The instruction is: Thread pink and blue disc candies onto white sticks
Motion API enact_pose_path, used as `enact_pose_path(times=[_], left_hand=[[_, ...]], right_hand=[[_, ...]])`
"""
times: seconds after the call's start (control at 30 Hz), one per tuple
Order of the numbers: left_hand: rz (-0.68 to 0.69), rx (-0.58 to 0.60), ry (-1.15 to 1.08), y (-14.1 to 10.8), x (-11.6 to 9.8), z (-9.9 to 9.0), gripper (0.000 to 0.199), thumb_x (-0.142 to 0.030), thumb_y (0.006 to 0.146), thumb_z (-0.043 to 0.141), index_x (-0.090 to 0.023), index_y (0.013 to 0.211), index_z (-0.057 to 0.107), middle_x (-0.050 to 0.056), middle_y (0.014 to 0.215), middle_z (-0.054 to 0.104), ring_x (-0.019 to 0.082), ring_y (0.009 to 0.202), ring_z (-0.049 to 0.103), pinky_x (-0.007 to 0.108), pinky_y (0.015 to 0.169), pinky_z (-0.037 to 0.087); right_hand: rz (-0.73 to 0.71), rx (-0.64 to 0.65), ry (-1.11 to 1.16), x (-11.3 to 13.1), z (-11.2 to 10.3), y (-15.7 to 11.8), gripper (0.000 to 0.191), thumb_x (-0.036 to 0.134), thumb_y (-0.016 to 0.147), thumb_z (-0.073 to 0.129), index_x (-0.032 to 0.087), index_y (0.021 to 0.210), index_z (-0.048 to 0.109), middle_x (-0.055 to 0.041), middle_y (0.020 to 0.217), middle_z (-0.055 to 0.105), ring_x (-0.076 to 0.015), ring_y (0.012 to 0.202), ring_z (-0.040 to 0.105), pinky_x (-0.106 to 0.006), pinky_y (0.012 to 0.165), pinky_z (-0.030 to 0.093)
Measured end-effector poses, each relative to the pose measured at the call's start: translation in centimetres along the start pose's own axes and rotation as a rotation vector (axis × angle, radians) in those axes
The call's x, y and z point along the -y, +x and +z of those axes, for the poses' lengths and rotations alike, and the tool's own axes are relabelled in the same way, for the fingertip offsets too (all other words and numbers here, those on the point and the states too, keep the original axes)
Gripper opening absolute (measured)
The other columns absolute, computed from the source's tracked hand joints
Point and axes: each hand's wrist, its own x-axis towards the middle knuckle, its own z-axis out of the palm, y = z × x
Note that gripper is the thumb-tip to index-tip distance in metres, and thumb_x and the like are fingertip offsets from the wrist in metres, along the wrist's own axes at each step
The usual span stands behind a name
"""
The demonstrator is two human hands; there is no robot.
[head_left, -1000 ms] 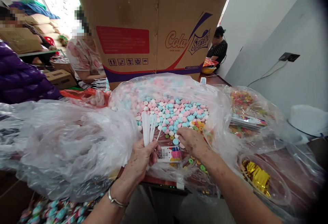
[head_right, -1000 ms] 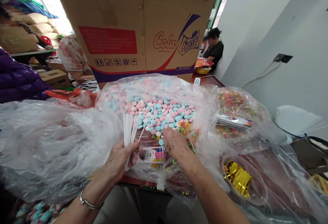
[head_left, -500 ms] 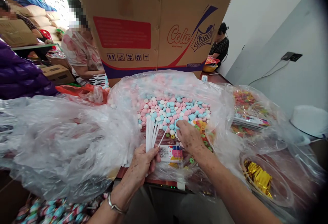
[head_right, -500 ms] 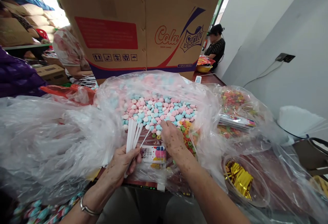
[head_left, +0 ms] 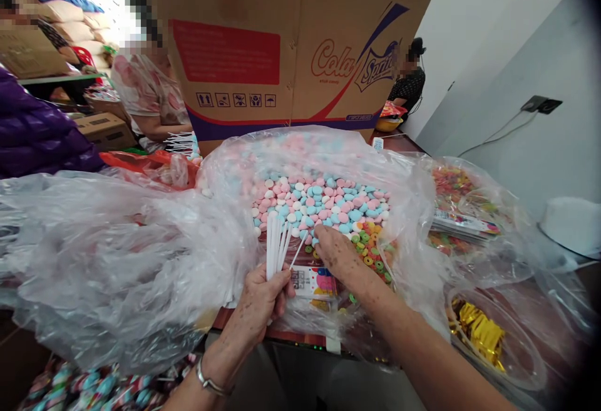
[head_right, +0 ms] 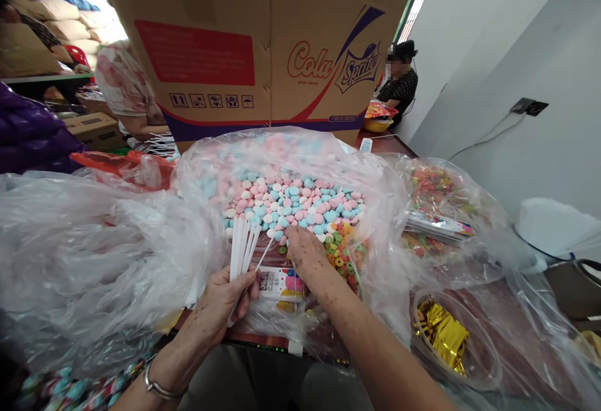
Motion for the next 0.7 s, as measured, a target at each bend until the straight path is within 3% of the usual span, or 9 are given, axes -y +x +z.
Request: enact_pose_path(times=[0.13,0.27,0.53,0.7], left_hand=[[-0.009,0.005,0.002,0.0,0.1,-0.1,0.028,-0.041,0.074,0.066,-0.014,0.080,0.060,-0.003,0.054,0.061,0.004,0.029,0.038,0.014,0.028,0.022],[-0.007,-0.005,-0.002,0.0,0.2,-0.1,0.029,-0.041,0.074,0.066,-0.015,0.081,0.059,-0.003,0.053,0.061,0.004,0.029,0.038,0.014,0.028,0.022],[-0.001,0.010,-0.019,0.2,0.5,-0.2,0.028,-0.041,0.073,0.067,-0.015,0.076,0.058,-0.002,0.051,0.060,0.005,0.028,0.038,0.015,0.027,0.022],[0.002,0.014,-0.015,0.2,0.5,-0.3,0.030,-0.043,0.073,0.067,-0.014,0.072,0.058,-0.002,0.053,0.060,0.004,0.029,0.039,0.014,0.028,0.023]], right_hand=[[0.033,-0.007,-0.017,0.8,0.7,0.1,0.038,0.003,0.086,0.042,0.011,0.120,0.057,-0.0188,0.109,0.066,-0.0289,0.100,0.059,-0.035,0.078,0.042],[0.000,0.014,0.025,0.6,0.6,-0.1,0.036,0.008,0.081,0.052,0.016,0.115,0.059,-0.0123,0.105,0.068,-0.0248,0.097,0.060,-0.029,0.074,0.041],[0.052,-0.009,0.149,-1.1,0.6,0.1,0.017,0.020,0.087,0.047,0.020,0.099,0.059,-0.0018,0.076,0.065,-0.0160,0.065,0.053,-0.025,0.058,0.031],[0.010,-0.017,0.178,-1.0,0.6,0.0,0.024,0.013,0.084,0.051,0.018,0.107,0.058,-0.0059,0.096,0.067,-0.0183,0.082,0.058,-0.025,0.067,0.036]])
